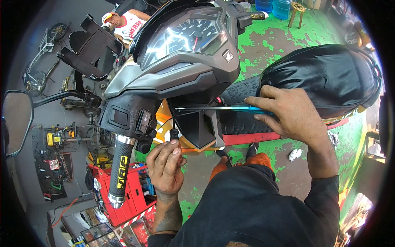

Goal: The recorder is using a screwdriver to remove screws and disassemble the front fairing panels of a Honda Click motorcycle.

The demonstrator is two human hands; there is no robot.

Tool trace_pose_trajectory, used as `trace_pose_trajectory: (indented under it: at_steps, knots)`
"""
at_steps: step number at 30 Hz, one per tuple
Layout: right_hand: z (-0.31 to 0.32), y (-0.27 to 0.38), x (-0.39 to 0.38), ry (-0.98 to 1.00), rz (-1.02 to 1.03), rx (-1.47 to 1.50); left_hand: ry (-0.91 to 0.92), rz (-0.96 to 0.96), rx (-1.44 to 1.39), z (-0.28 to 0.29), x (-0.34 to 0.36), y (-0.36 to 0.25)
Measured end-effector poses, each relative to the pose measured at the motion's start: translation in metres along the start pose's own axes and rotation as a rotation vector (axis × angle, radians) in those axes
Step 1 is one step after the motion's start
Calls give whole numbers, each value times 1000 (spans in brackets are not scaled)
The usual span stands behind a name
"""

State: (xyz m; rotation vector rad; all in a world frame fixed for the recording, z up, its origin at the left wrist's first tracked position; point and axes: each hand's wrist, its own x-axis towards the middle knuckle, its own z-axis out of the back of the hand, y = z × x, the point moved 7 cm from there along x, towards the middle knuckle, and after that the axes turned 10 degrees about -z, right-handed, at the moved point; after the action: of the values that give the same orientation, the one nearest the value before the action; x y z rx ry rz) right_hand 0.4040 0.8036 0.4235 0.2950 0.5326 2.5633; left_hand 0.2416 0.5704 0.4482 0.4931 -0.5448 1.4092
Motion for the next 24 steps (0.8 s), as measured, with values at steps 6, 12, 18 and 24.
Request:
trace_pose_trajectory:
  at_steps: [6, 12, 18, 24]
  knots:
    - [16, 6, 12, -54, 106, -110, -13, 15, -4, 0, -2, 1]
    - [21, -5, 35, 50, 42, -167, -22, 17, -14, 1, -3, 1]
    - [35, 0, 42, -66, 261, -120, -41, 31, -39, 2, -5, 4]
    - [26, -4, 42, -42, 138, -188, -47, 41, -16, 5, -8, 9]
